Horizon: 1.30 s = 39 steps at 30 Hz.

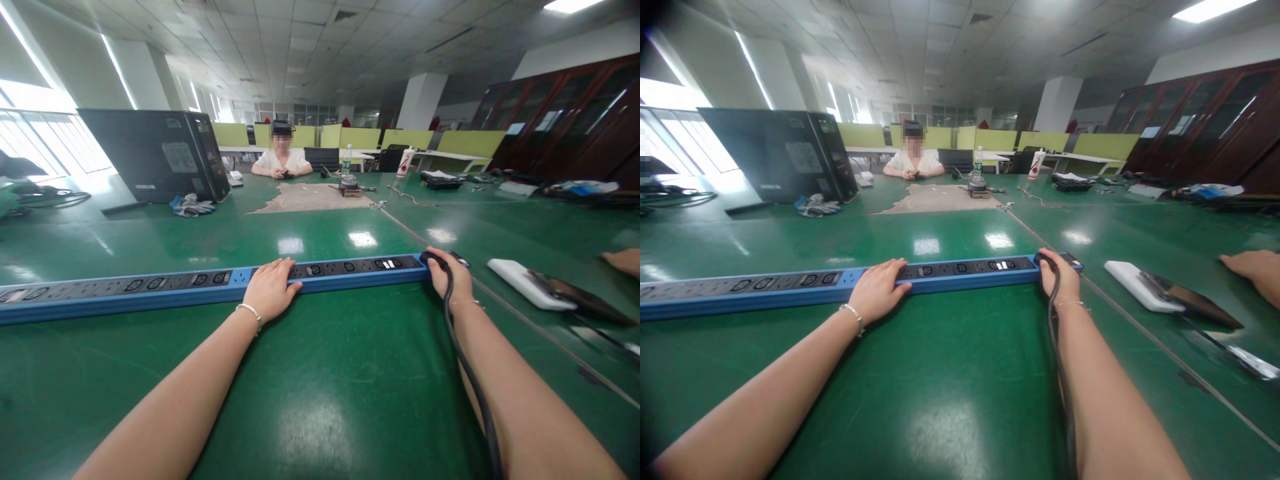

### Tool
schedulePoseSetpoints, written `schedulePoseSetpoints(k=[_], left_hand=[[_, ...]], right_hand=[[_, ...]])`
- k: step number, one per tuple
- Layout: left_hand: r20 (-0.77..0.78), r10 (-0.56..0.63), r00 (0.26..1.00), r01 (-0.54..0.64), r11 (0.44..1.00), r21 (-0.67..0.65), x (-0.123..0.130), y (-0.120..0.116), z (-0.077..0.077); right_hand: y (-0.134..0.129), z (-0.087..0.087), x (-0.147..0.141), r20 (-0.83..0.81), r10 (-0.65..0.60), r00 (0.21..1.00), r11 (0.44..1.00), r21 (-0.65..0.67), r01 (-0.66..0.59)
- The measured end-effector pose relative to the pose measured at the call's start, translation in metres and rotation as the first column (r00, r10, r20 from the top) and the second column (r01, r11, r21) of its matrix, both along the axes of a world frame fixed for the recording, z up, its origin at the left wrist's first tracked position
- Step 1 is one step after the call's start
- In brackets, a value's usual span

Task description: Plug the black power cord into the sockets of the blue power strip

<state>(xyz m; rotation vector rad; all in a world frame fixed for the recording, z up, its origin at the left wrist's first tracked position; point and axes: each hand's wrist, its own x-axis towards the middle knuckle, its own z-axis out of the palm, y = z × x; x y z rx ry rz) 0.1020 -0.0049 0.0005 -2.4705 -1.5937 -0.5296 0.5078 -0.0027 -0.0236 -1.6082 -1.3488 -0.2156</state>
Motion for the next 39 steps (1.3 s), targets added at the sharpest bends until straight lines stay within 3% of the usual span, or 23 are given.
schedulePoseSetpoints(k=[3,8,12,17,23,29,39], left_hand=[[-0.007,0.001,1.000,-0.001,1.000,0.005,0.000,0.000,0.000],[-0.005,0.000,1.000,0.000,1.000,0.013,-0.001,0.001,0.001],[-0.008,-0.001,1.000,0.001,1.000,0.014,-0.001,0.001,0.001],[-0.003,-0.009,1.000,0.009,1.000,0.019,-0.001,0.002,-0.001],[-0.002,-0.012,1.000,0.012,1.000,0.021,-0.001,0.002,-0.001],[0.004,-0.019,1.000,0.019,0.999,0.027,-0.001,0.002,-0.001],[0.005,-0.016,1.000,0.016,1.000,0.025,-0.002,0.002,-0.002]], right_hand=[[-0.001,0.002,-0.004,-0.064,-0.018,0.998,1.000,0.007,0.019],[0.002,0.014,-0.016,-0.212,-0.003,0.977,0.971,0.234,0.054],[0.003,0.013,-0.022,-0.129,0.053,0.990,0.993,0.115,-0.038],[0.006,0.005,-0.020,-0.058,0.018,0.998,1.000,-0.002,-0.018],[0.005,0.007,-0.025,-0.030,-0.030,0.999,0.999,-0.032,0.029],[0.000,0.009,-0.030,0.006,0.007,1.000,1.000,-0.001,-0.007],[-0.004,0.007,-0.035,0.070,-0.035,0.997,0.992,-0.115,0.043]])
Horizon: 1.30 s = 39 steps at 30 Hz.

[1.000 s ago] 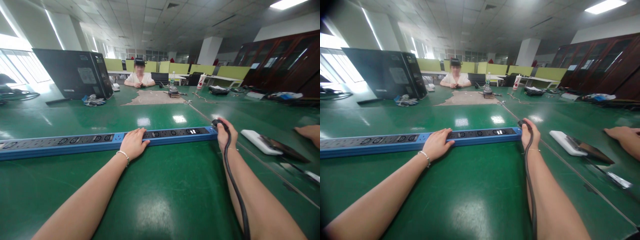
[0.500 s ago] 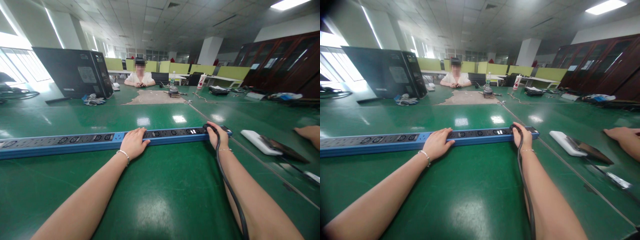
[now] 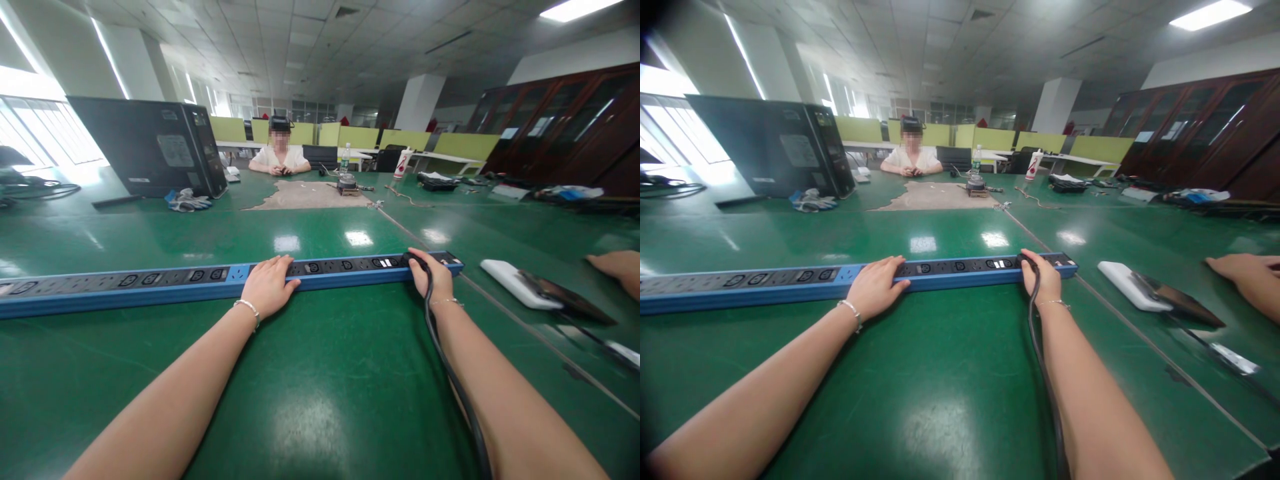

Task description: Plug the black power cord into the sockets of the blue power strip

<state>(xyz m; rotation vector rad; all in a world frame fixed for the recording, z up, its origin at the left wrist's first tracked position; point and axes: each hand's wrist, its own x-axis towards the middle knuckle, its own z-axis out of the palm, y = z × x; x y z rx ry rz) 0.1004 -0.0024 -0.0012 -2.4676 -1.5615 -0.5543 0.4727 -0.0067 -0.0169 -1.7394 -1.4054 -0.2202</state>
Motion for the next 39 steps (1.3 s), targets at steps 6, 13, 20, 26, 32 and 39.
schedulePoseSetpoints(k=[6,13,20,26,32,39], left_hand=[[-0.002,0.002,1.000,-0.002,1.000,0.000,0.001,0.000,0.000],[-0.002,0.017,1.000,-0.017,1.000,-0.008,0.002,-0.001,0.001],[0.001,0.002,1.000,-0.002,1.000,-0.002,0.001,0.000,0.001],[0.015,0.011,1.000,-0.011,1.000,-0.013,0.001,0.000,0.001],[0.024,0.015,1.000,-0.014,1.000,-0.028,0.001,-0.001,0.001],[0.017,-0.007,1.000,0.007,1.000,-0.007,0.001,-0.001,-0.002]], right_hand=[[-0.001,-0.006,0.001,-0.035,-0.001,0.999,1.000,-0.001,0.001],[0.006,0.014,-0.022,-0.183,0.056,0.982,0.923,0.384,0.018],[0.006,0.012,-0.080,-0.025,0.271,0.962,0.957,0.117,-0.267],[0.000,0.012,-0.098,0.066,0.211,0.975,0.977,0.022,-0.213],[-0.005,0.007,-0.106,0.245,0.184,0.952,0.980,0.029,-0.196],[-0.011,0.005,-0.110,0.227,0.193,0.955,0.981,-0.031,-0.191]])
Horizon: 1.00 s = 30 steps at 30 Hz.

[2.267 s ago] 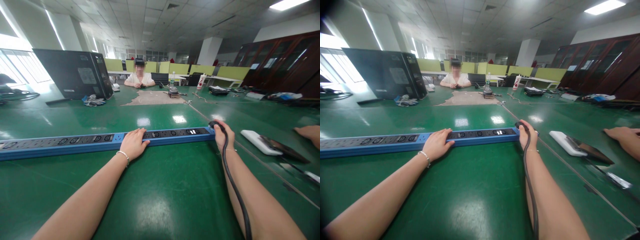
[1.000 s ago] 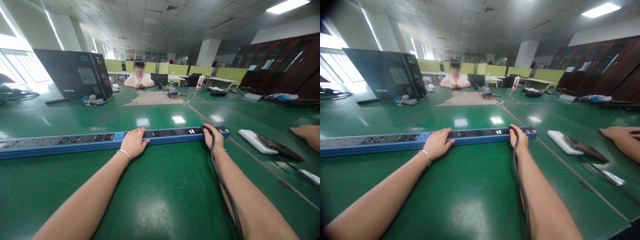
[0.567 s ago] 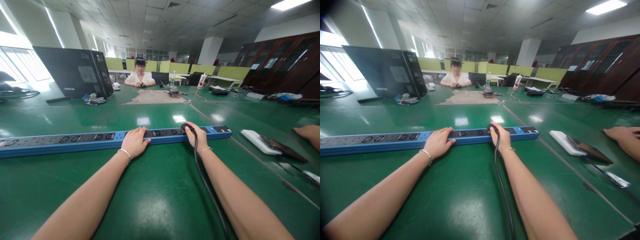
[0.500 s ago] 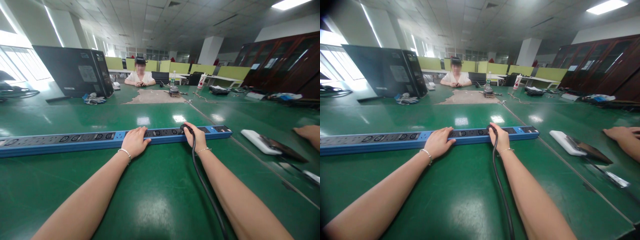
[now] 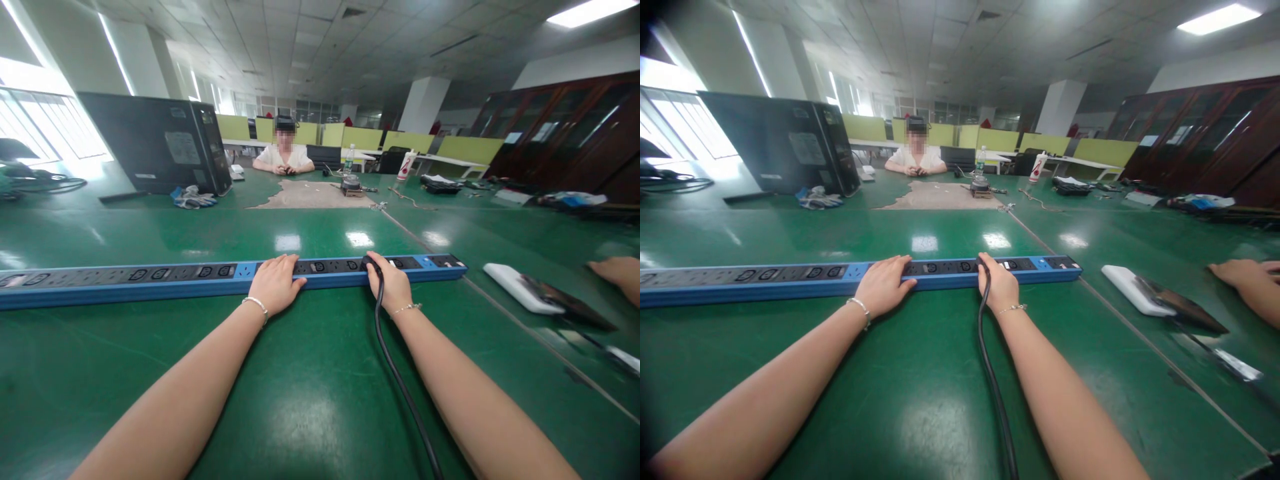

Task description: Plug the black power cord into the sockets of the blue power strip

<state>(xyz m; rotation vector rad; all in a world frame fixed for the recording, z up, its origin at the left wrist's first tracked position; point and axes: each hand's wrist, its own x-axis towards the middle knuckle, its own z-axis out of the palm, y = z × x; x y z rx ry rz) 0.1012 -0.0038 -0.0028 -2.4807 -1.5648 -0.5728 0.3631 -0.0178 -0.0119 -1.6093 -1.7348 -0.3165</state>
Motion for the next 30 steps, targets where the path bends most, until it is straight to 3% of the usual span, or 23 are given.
schedulePoseSetpoints(k=[3,9,13,17,30], left_hand=[[0.011,0.025,1.000,-0.025,0.999,0.024,-0.001,0.000,-0.002],[0.060,0.161,0.985,-0.162,0.987,0.011,-0.006,0.000,-0.002],[0.065,0.153,0.986,-0.154,0.988,0.015,-0.008,0.001,-0.001],[0.092,0.137,0.986,-0.138,0.990,0.005,-0.009,0.002,-0.002],[0.184,0.147,0.972,-0.153,0.988,0.021,-0.008,0.003,-0.006]], right_hand=[[0.000,0.003,0.003,-0.059,0.015,0.998,1.000,-0.010,-0.016],[-0.001,0.017,-0.018,-0.325,-0.009,0.946,0.981,0.182,0.072],[-0.002,0.016,-0.065,-0.321,0.228,0.919,0.974,0.084,-0.212],[0.004,0.011,-0.105,-0.348,0.274,0.896,0.960,0.045,-0.276],[0.007,0.018,-0.140,-0.036,0.216,0.976,0.972,-0.085,-0.219]])
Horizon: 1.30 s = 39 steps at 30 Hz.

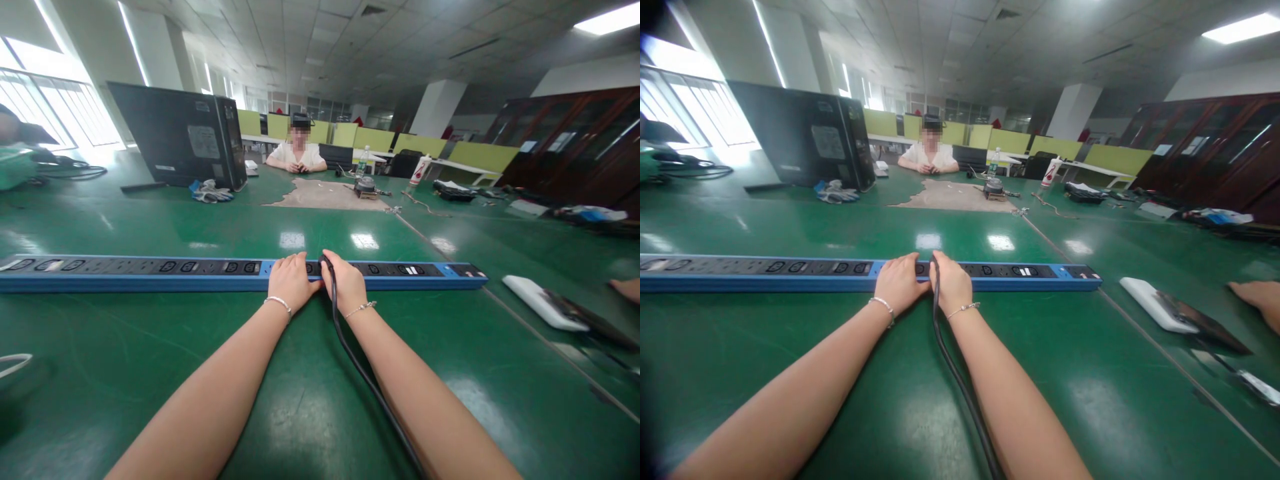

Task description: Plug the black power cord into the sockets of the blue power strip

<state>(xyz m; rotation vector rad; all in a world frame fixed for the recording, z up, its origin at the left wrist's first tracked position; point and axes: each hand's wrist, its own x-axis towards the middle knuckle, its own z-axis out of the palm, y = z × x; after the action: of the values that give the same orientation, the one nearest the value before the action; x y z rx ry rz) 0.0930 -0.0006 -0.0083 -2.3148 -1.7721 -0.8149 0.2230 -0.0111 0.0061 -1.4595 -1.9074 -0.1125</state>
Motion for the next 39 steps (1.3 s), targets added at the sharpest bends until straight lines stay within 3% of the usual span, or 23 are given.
schedulePoseSetpoints(k=[10,14,19,22,25,30,34,39], left_hand=[[0.013,0.006,1.000,-0.006,1.000,-0.001,0.000,0.001,0.001],[0.035,-0.010,0.999,0.010,1.000,-0.014,-0.002,0.001,0.001],[0.007,-0.115,0.993,0.115,0.993,-0.003,-0.004,-0.005,0.007],[-0.044,-0.204,0.978,0.205,0.978,0.035,-0.002,-0.009,0.009],[-0.058,-0.217,0.974,0.220,0.974,0.049,0.003,-0.008,0.008],[-0.011,-0.190,0.982,0.191,0.980,0.064,0.012,-0.003,0.004],[0.019,-0.167,0.986,0.166,0.984,0.064,0.014,-0.002,0.005],[0.005,-0.156,0.988,0.156,0.988,0.020,0.015,-0.003,0.009]], right_hand=[[0.000,-0.006,-0.002,0.086,-0.041,0.995,0.996,0.076,0.035],[-0.006,-0.010,0.003,0.136,-0.005,0.991,1.000,0.029,0.001],[-0.013,-0.012,0.011,0.153,0.075,0.985,0.997,-0.045,-0.069],[-0.013,-0.014,0.015,0.092,0.103,0.990,0.993,-0.071,-0.097],[-0.011,-0.017,0.017,0.037,0.103,0.994,0.992,-0.074,-0.100],[-0.006,-0.022,0.014,0.011,0.040,0.999,0.997,-0.073,-0.039],[-0.004,-0.022,0.012,0.089,-0.059,0.994,0.993,-0.101,0.068],[-0.008,-0.019,0.010,0.162,-0.087,0.983,0.982,-0.152,0.112]])
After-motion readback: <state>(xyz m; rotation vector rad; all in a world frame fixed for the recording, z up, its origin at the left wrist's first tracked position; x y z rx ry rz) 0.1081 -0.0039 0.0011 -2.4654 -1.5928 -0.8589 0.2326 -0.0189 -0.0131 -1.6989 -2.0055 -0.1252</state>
